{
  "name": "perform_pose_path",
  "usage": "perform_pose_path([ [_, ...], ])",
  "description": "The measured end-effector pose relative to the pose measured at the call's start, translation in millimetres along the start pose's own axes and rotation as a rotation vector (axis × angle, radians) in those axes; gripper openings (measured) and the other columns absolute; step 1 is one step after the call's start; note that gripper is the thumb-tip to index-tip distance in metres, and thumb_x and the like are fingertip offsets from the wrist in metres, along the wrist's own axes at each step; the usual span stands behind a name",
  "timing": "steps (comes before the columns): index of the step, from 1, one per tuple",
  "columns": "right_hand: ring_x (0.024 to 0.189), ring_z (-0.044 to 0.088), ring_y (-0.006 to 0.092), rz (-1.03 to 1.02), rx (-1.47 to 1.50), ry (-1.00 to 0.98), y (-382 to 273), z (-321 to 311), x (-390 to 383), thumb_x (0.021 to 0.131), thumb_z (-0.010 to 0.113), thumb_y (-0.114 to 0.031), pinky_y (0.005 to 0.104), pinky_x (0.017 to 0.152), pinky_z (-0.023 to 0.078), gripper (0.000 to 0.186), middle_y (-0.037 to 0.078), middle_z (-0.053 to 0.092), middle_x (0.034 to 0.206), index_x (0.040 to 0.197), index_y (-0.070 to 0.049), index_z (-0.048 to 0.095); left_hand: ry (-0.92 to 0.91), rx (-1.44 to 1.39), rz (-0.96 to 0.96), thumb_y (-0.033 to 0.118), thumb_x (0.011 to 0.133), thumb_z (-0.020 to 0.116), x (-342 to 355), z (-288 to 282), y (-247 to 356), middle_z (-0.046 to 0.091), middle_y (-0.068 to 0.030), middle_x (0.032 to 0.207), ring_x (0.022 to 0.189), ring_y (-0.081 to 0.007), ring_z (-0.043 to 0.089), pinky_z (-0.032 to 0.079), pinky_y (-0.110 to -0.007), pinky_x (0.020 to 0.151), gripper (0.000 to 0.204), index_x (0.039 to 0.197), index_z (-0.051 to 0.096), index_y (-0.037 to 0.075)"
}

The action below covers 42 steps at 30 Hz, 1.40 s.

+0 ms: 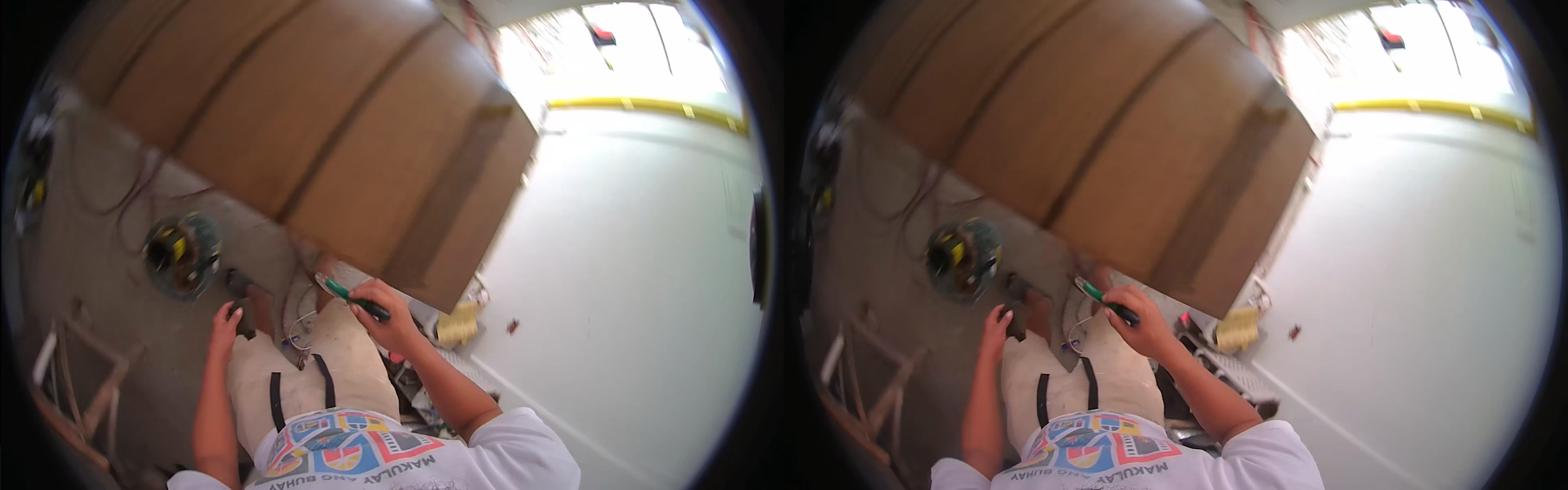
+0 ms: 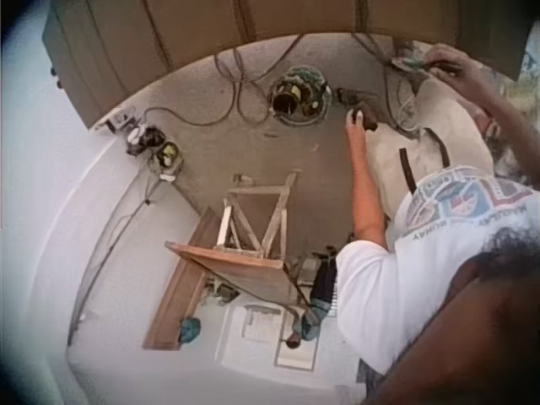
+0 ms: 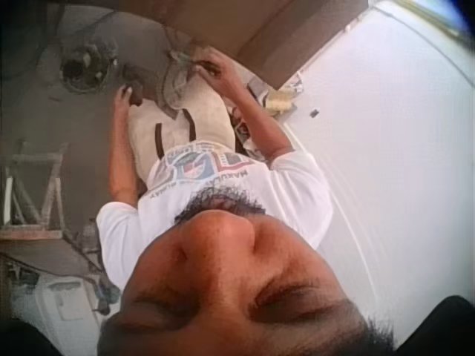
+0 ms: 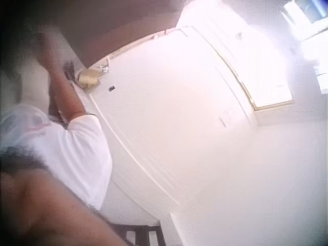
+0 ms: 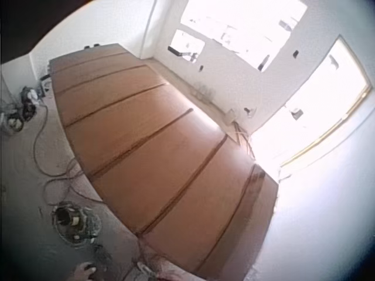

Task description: The person applies a liquid finish to a large wooden surface using a paintbrush and wipes the surface with a cloth. They repeatedly dip the brush into a container on the floor and spread the finish across the wood, alternating between brushing and wiping.

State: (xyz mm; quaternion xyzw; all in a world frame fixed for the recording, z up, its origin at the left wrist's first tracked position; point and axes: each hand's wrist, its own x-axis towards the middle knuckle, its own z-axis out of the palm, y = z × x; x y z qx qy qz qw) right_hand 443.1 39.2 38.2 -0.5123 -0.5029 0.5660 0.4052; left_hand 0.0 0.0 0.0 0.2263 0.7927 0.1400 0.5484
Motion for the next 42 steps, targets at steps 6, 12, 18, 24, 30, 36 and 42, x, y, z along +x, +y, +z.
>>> perform_pose_path([
  [6,0.095,0.068,0.0217,0.341,-0.114,-0.112,77.8,-3.9,55.3,0.096,0.073,-0.006,0.0342,0.089,0.052,0.020,0.011,0.071,0.102,0.115,-0.001,0.069,-0.226,-0.389,-0.063,0.024,0.103,0.068,56.9,207.0,-167.0,0.066,-0.0083,0.124,0.112,-0.0171,0.061,0.048,-0.033,0.097,0.043,0.138,0.060,0.000],
  [12,0.089,0.069,0.0200,0.232,-0.196,-0.204,167.0,163.9,136.0,0.096,0.074,-0.012,0.0321,0.086,0.053,0.023,0.014,0.072,0.096,0.117,-0.001,0.071,0.071,-0.480,-0.181,0.022,0.103,0.066,66.3,133.6,-269.9,0.068,-0.0089,0.120,0.109,-0.0178,0.062,0.048,-0.032,0.096,0.038,0.133,0.061,-0.001],
  [18,0.098,0.071,0.0383,-0.006,-0.615,-0.235,252.9,278.7,204.4,0.093,0.074,-0.013,0.0439,0.088,0.054,0.023,0.021,0.072,0.106,0.113,-0.001,0.073,0.149,-0.670,-0.132,0.018,0.101,0.067,73.3,103.9,-309.5,0.069,-0.0099,0.121,0.110,-0.0195,0.063,0.048,-0.034,0.098,0.038,0.133,0.061,-0.003],
  [24,0.102,0.070,0.0423,-0.034,-0.766,-0.280,295.3,328.9,221.1,0.093,0.073,-0.016,0.0473,0.090,0.054,0.024,0.024,0.072,0.110,0.111,0.001,0.073,0.214,-0.799,-0.175,0.014,0.100,0.068,57.0,106.9,-360.8,0.069,-0.0086,0.117,0.107,-0.0172,0.063,0.048,-0.033,0.096,0.035,0.131,0.063,-0.001],
  [30,0.099,0.070,0.0417,0.042,-0.823,-0.256,268.6,326.0,222.3,0.092,0.074,-0.019,0.0459,0.088,0.054,0.026,0.024,0.071,0.107,0.108,0.002,0.073,0.229,-0.837,-0.244,0.015,0.099,0.068,53.4,108.5,-382.4,0.071,-0.0097,0.112,0.104,-0.0179,0.064,0.049,-0.033,0.095,0.032,0.127,0.065,0.000],
  [36,0.095,0.069,0.0417,-0.086,-0.869,-0.238,239.4,326.0,210.0,0.093,0.074,-0.017,0.0465,0.086,0.054,0.023,0.023,0.070,0.102,0.105,0.003,0.072,0.216,-0.798,-0.200,0.017,0.100,0.068,65.8,91.7,-368.6,0.069,-0.0078,0.118,0.108,-0.0172,0.063,0.048,-0.034,0.098,0.036,0.131,0.062,0.000],
  [42,0.095,0.067,0.0417,-0.072,-0.884,-0.212,230.0,331.7,207.2,0.093,0.073,-0.017,0.0469,0.086,0.054,0.022,0.023,0.069,0.104,0.103,0.002,0.071,0.187,-0.802,-0.191,0.017,0.100,0.068,76.8,69.2,-344.6,0.068,-0.0087,0.122,0.112,-0.0180,0.062,0.046,-0.033,0.100,0.037,0.132,0.062,-0.001],
])
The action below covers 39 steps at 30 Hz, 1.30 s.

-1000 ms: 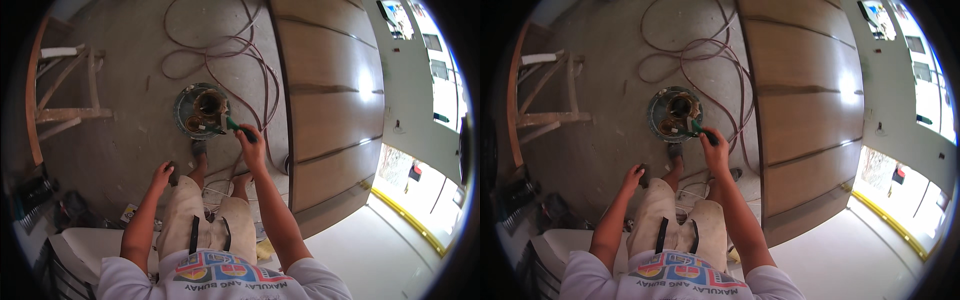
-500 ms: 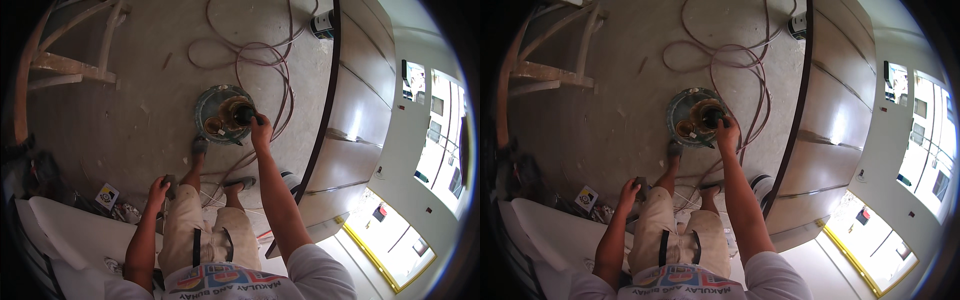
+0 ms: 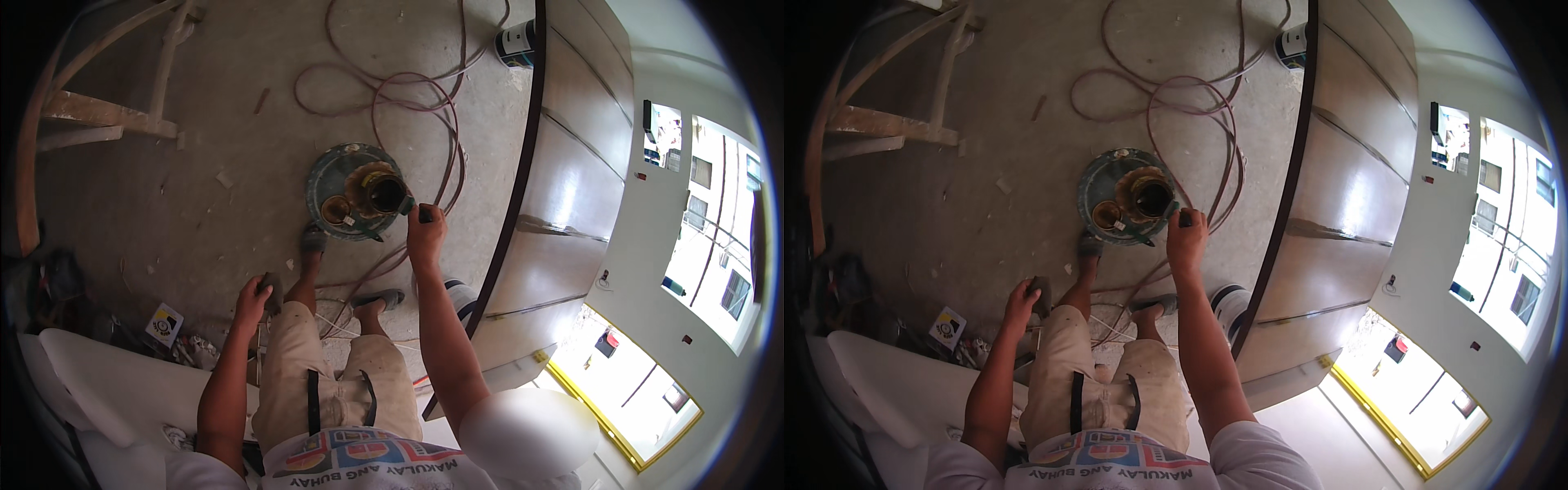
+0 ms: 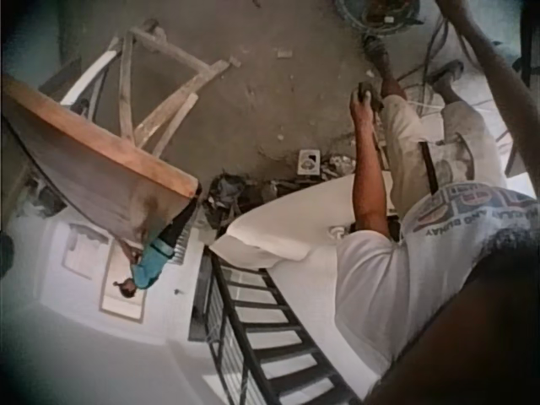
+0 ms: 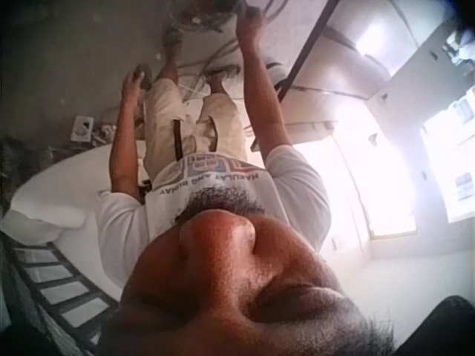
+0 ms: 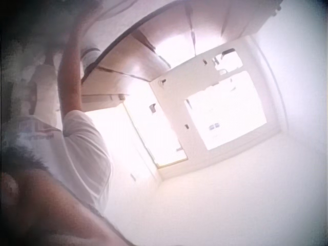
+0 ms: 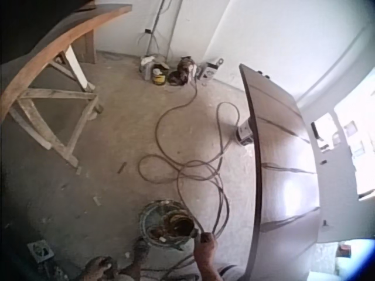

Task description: The person applies a liquid finish to a large wooden surface using a paintbrush and wipes the surface with a cloth. They repeatedly dip the brush into a container on the floor and spread the finish across the wood, alternating between brushing and wiping.

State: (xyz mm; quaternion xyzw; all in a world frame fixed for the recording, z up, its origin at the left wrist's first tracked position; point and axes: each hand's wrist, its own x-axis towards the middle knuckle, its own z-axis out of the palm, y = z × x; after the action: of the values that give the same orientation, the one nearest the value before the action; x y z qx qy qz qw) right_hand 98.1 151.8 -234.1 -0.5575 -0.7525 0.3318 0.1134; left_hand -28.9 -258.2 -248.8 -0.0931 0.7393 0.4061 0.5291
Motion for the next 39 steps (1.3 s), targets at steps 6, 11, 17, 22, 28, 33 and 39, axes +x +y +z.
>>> perform_pose_path([
  [6,0.095,0.067,0.0422,0.006,-0.028,0.000,-9.0,-3.4,-2.6,0.094,0.073,-0.017,0.0477,0.085,0.054,0.021,0.023,0.068,0.104,0.102,0.002,0.071,0.025,-0.040,0.018,0.016,0.099,0.068,5.6,-5.1,-5.5,0.071,-0.0096,0.119,0.110,-0.0187,0.065,0.048,-0.033,0.098,0.036,0.131,0.064,0.001],
  [11,0.095,0.067,0.0421,-0.004,-0.006,0.014,-5.6,-5.3,-1.1,0.093,0.073,-0.016,0.0477,0.085,0.054,0.021,0.024,0.068,0.103,0.102,0.002,0.071,0.029,-0.031,0.020,0.017,0.099,0.069,8.9,-10.5,-11.3,0.071,-0.0094,0.119,0.110,-0.0192,0.064,0.048,-0.034,0.098,0.037,0.132,0.064,0.001],
  [17,0.094,0.067,0.0418,0.019,-0.023,0.021,-10.6,-7.1,-3.4,0.093,0.073,-0.015,0.0476,0.085,0.054,0.020,0.024,0.068,0.102,0.101,0.003,0.071,-0.002,-0.024,-0.012,0.017,0.099,0.068,7.1,-13.9,-5.9,0.070,-0.0107,0.121,0.111,-0.0199,0.064,0.048,-0.035,0.099,0.037,0.132,0.064,0.000],
  [22,0.095,0.068,0.0414,0.016,0.002,0.022,-20.8,-7.9,-2.9,0.092,0.074,-0.015,0.0461,0.086,0.054,0.021,0.023,0.069,0.103,0.103,0.003,0.072,0.025,0.031,0.020,0.018,0.099,0.068,8.3,-12.6,-2.7,0.069,-0.0123,0.123,0.113,-0.0211,0.063,0.047,-0.035,0.100,0.039,0.133,0.063,-0.001],
  [28,0.100,0.069,0.0410,-0.061,0.146,-0.227,-22.8,-4.9,-0.4,0.092,0.075,-0.015,0.0432,0.090,0.053,0.023,0.022,0.070,0.106,0.108,0.002,0.073,0.010,0.055,0.058,0.020,0.100,0.067,-0.7,-4.9,25.2,0.066,-0.0142,0.131,0.123,-0.0226,0.060,0.044,-0.035,0.107,0.043,0.137,0.060,-0.003],
  [33,0.086,0.075,0.0270,0.282,0.445,-0.174,12.9,-12.1,10.2,0.096,0.072,-0.015,0.0359,0.080,0.059,0.024,0.018,0.074,0.097,0.108,0.006,0.070,0.006,0.060,0.040,0.022,0.101,0.067,-2.8,-0.6,34.8,0.063,-0.0139,0.137,0.128,-0.0244,0.057,0.041,-0.036,0.111,0.049,0.142,0.055,-0.003],
  [39,0.087,0.075,0.0262,0.617,1.078,-0.040,81.4,-26.4,5.9,0.100,0.069,-0.016,0.0355,0.079,0.064,0.030,0.017,0.071,0.101,0.116,0.009,0.063,-0.068,-0.228,0.040,0.027,0.102,0.068,-8.8,4.3,87.2,0.063,-0.0087,0.137,0.127,-0.0219,0.059,0.045,-0.037,0.106,0.052,0.145,0.052,0.003],
])
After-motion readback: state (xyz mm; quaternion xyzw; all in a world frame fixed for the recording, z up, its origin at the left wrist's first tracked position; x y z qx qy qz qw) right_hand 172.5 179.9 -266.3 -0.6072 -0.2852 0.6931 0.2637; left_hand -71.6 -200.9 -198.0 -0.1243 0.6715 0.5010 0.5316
